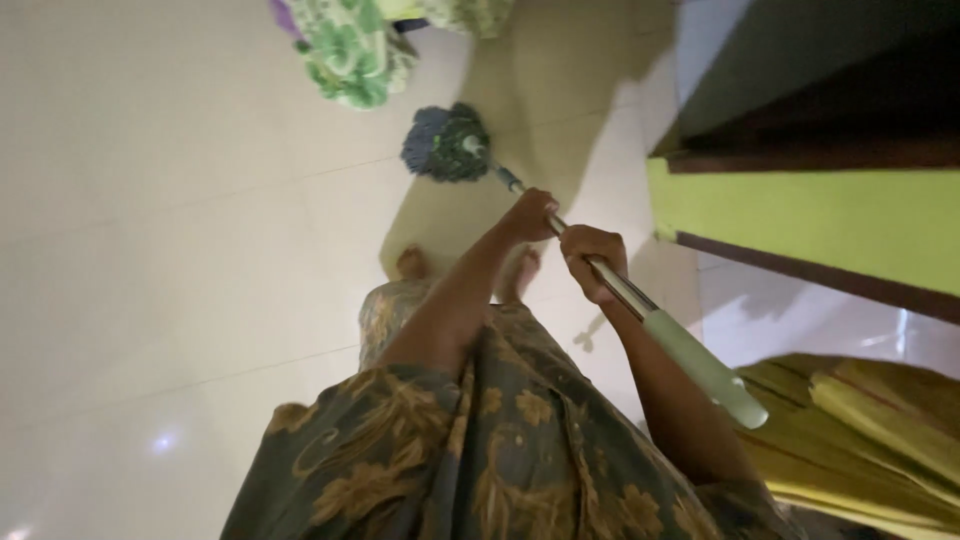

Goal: The person mops a tiled floor using a string mop. They move the mop back and forth across the floor, navigating around a pile of folded clothes and a patterned mat. The camera is positioned overhead, showing the person's hands and feet as they clean.

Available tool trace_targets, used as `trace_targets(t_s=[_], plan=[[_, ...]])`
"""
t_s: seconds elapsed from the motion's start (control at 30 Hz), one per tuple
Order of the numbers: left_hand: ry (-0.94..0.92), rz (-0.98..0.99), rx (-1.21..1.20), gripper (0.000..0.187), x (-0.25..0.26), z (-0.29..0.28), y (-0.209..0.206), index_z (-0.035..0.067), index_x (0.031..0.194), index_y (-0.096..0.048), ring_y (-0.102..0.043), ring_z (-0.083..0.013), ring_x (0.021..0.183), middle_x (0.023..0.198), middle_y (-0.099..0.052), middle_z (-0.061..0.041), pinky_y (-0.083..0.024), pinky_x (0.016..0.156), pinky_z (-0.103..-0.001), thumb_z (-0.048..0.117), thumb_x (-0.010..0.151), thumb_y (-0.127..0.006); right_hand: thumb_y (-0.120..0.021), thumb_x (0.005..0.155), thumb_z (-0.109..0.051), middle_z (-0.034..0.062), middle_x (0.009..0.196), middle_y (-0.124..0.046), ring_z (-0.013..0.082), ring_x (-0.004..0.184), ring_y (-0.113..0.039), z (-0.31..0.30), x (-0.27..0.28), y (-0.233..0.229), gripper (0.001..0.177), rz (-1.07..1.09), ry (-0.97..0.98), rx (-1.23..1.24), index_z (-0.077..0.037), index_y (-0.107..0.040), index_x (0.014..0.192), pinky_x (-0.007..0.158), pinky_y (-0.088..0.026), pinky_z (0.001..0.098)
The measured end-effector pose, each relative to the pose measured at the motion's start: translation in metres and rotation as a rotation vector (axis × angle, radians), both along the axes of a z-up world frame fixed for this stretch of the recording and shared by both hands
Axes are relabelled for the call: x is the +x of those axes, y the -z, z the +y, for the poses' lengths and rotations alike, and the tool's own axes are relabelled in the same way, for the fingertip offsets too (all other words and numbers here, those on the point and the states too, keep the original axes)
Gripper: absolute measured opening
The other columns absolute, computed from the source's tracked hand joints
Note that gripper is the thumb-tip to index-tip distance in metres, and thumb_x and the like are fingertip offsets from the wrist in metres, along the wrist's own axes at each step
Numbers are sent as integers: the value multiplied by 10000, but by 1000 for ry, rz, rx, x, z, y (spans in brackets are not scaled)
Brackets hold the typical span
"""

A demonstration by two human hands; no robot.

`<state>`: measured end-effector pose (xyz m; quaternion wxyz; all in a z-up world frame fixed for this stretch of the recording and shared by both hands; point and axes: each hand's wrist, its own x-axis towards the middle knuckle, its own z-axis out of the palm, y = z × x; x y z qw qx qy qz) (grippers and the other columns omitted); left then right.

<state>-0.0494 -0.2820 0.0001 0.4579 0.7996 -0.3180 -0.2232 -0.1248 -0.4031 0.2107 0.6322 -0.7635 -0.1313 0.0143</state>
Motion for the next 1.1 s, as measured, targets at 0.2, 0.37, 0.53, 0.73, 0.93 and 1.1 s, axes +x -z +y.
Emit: trace_targets(t_s=[0.2,0.37,0.53,0.73,0.93,1.1], plan=[[117,146,-96,234,-16,-108,21,130,560,-476,-580,-228,582,603,-528,-78,-430,600,-311,214,615,-687,-557,727,43,-25,582,-431,177,488,-420,-59,-25,9,231,-138,131,-101,-113,-492,571,535,-458,332],[175,170,3,201,-22,-107,-19,124,611,-437,-510,-196,577,616,-479,-65,-405,603,-344,129,674,-627,-576,770,15,7,532,-434,187,449,-429,-76,-29,5,268,-154,110,20,-111,-475,555,506,-399,334],[110,98,124,178,-11,-78,-58,83,586,-505,-586,-274,592,626,-531,-87,-468,612,-357,76,665,-665,-615,872,-107,6,526,-400,170,451,-375,-81,-12,15,341,-165,75,147,-119,-478,560,486,-364,332],[-130,368,271,156,2,-23,-40,123,609,-507,-481,-204,537,590,-478,-41,-397,543,-366,95,691,-637,-539,917,-23,54,533,-449,196,438,-361,-54,32,-2,335,-145,-96,289,-83,-520,589,457,-373,351],[-85,351,495,126,-1,0,-9,90,668,-537,-516,-197,606,634,-533,-55,-421,591,-333,136,741,-628,-596,932,69,157,572,-492,309,479,-450,-45,29,53,291,-173,-151,591,30,-536,650,535,-468,436],[-219,403,181,397,-4,-66,-12,-89,1098,-701,-654,-475,1052,1049,-637,-308,-540,931,-496,132,769,-728,-598,945,51,134,612,-525,305,495,-423,-101,32,7,284,-171,-100,327,-10,-588,668,507,-430,402]])
